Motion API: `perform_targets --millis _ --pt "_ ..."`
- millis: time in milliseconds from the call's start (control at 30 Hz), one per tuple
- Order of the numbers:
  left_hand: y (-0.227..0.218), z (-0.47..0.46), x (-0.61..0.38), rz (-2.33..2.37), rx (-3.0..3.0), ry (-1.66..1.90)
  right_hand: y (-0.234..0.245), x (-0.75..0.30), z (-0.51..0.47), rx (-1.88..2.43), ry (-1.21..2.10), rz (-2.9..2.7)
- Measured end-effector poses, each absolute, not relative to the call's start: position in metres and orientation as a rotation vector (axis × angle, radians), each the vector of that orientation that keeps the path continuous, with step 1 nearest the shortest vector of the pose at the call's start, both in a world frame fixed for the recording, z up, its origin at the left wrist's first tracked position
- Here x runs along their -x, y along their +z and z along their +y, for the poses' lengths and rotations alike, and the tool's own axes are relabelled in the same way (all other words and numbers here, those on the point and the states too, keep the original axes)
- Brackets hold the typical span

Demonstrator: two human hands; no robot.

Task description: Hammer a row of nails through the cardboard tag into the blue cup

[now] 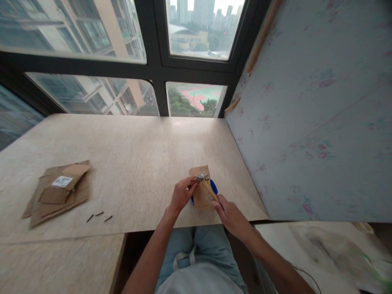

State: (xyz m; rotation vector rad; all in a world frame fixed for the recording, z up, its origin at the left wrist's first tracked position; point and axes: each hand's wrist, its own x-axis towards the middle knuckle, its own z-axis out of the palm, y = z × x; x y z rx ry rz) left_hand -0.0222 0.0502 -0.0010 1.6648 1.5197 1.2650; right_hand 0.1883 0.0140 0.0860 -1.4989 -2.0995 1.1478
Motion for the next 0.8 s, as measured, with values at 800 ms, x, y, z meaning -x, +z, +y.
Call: perform_targets --millis 800 --pt "0.014 0.051 0.017 1.531 -1.584 1.280 0.085 -0.185 0.007 1.482 1.209 -1.917"
